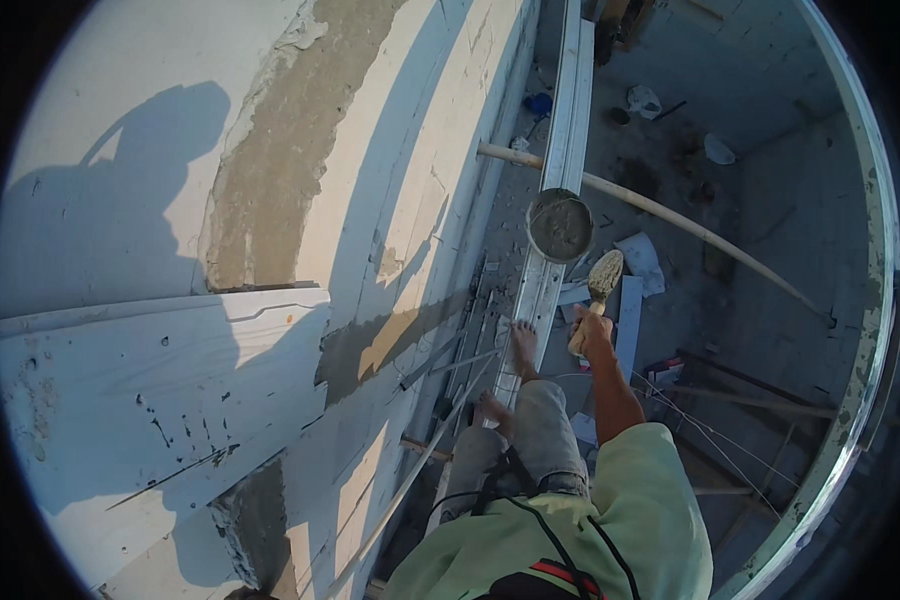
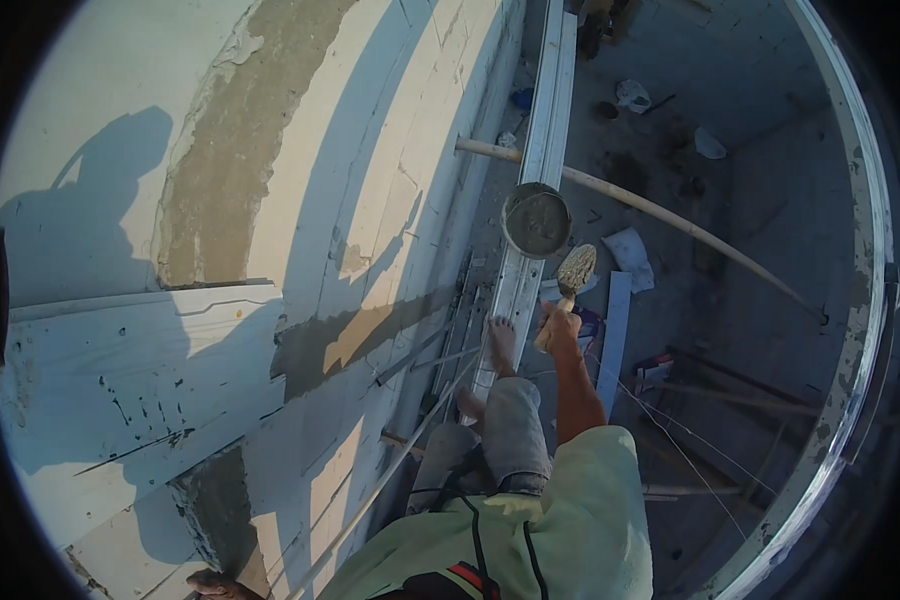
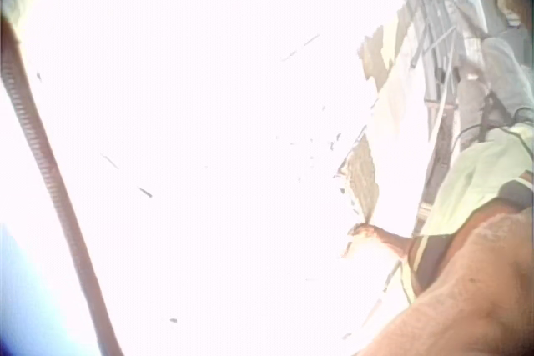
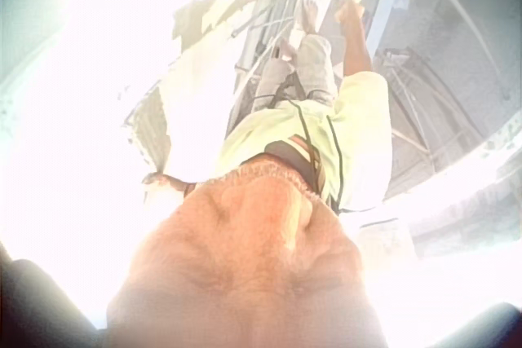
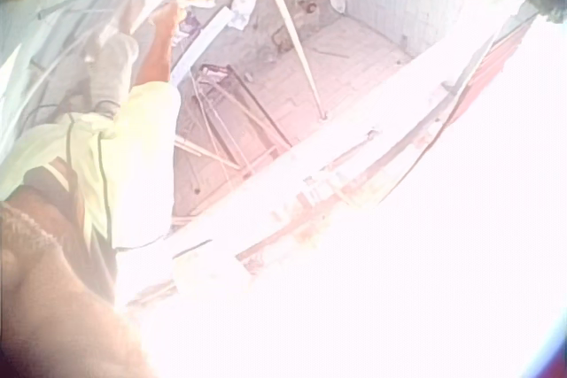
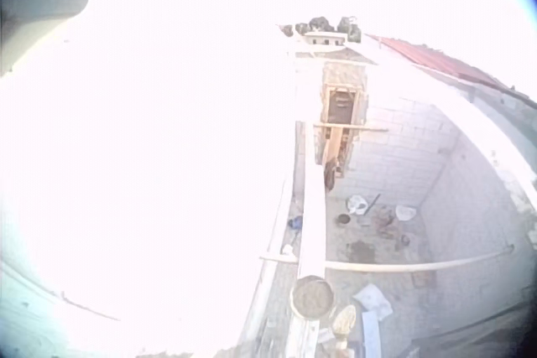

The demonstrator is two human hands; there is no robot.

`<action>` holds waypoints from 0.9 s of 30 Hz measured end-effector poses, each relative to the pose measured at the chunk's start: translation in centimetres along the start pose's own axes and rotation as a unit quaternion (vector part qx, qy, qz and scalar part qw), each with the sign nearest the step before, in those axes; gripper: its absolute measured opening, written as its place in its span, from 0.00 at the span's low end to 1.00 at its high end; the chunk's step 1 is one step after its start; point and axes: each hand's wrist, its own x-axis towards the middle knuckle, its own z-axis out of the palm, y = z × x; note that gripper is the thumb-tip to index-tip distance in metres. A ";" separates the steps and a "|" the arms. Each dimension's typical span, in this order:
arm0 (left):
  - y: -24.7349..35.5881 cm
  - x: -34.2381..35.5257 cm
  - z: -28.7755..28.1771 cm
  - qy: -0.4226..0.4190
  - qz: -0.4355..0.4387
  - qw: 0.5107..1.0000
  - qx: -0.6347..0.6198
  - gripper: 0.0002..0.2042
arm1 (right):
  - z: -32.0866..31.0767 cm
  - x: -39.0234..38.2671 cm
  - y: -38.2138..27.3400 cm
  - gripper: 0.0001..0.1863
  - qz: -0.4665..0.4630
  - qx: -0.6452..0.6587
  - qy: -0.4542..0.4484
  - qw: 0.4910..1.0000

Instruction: The person applies mortar to the top and sides of a concrete block wall using a trowel, scooping mortar from a bucket and smoothing it onto the surface.

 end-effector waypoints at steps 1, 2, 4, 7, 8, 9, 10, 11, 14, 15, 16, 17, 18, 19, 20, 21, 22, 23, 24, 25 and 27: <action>1.5 0.0 0.8 -0.011 0.004 1.000 -0.008 0.34 | 0.5 2.2 -1.0 0.10 0.016 0.077 -0.021 0.997; 2.9 0.0 1.4 -0.023 0.007 1.000 -0.015 0.34 | 1.1 4.4 -1.9 0.10 0.023 0.107 -0.010 0.994; 5.6 -0.2 2.8 -0.046 0.012 0.999 -0.028 0.34 | 3.2 9.1 -3.7 0.11 0.033 0.155 0.008 0.987; 8.9 -0.9 4.4 -0.080 0.017 0.996 -0.039 0.35 | 6.4 16.0 -5.2 0.15 -0.006 0.198 -0.015 0.980; 9.9 -1.2 4.8 -0.093 0.020 0.995 -0.039 0.35 | 7.4 18.3 -5.4 0.18 -0.022 0.184 -0.019 0.982; 10.7 -1.4 5.3 -0.103 0.021 0.993 -0.043 0.35 | 8.3 20.5 -5.5 0.21 -0.037 0.171 -0.023 0.984; 11.5 -1.5 6.3 -0.111 0.023 0.992 -0.055 0.35 | 8.4 23.6 -5.8 0.23 -0.055 0.189 -0.045 0.980; 12.2 -1.7 7.2 -0.121 0.025 0.990 -0.064 0.35 | 8.5 26.5 -5.7 0.25 -0.072 0.204 -0.067 0.974; 13.8 -2.5 7.5 -0.144 0.026 0.988 -0.053 0.35 | 13.1 29.4 -5.3 0.28 -0.106 0.148 -0.047 0.982; 14.2 -2.7 7.7 -0.148 0.028 0.987 -0.051 0.35 | 14.4 30.0 -5.3 0.28 -0.100 0.146 -0.048 0.983; 14.6 -2.8 7.9 -0.154 0.029 0.986 -0.051 0.35 | 15.5 30.6 -5.1 0.30 -0.106 0.162 -0.049 0.980; 14.9 -2.9 8.2 -0.156 0.029 0.986 -0.051 0.35 | 16.4 31.1 -5.0 0.31 -0.114 0.178 -0.049 0.976; 15.1 -2.9 8.5 -0.161 0.029 0.985 -0.052 0.35 | 16.9 32.0 -4.9 0.31 -0.110 0.178 -0.048 0.977; 15.3 -3.0 8.9 -0.165 0.029 0.984 -0.055 0.35 | 17.3 32.8 -4.9 0.29 -0.110 0.194 -0.051 0.973; 15.5 -3.2 9.2 -0.167 0.030 0.984 -0.056 0.35 | 17.6 33.6 -5.1 0.27 -0.111 0.210 -0.054 0.970; 15.5 -3.2 9.4 -0.170 0.029 0.983 -0.059 0.35 | 17.6 34.6 -5.3 0.22 -0.138 0.209 -0.095 0.964; 15.4 -3.1 9.1 -0.175 0.029 0.982 -0.056 0.35 | 18.0 34.4 -5.3 0.22 -0.131 0.206 -0.095 0.965; 15.5 -3.2 9.0 -0.178 0.029 0.982 -0.053 0.35 | 18.3 34.2 -5.5 0.19 -0.108 0.236 -0.095 0.961; 15.5 -3.2 9.0 -0.179 0.029 0.982 -0.054 0.35 | 18.4 34.2 -5.8 0.16 -0.090 0.265 -0.094 0.955; 15.4 -3.2 9.0 -0.180 0.028 0.982 -0.055 0.35 | 18.2 33.8 -5.5 0.16 -0.106 0.257 -0.072 0.958; 15.1 -3.1 8.9 -0.182 0.026 0.981 -0.056 0.35 | 17.7 31.4 -4.3 0.19 -0.119 0.227 -0.028 0.966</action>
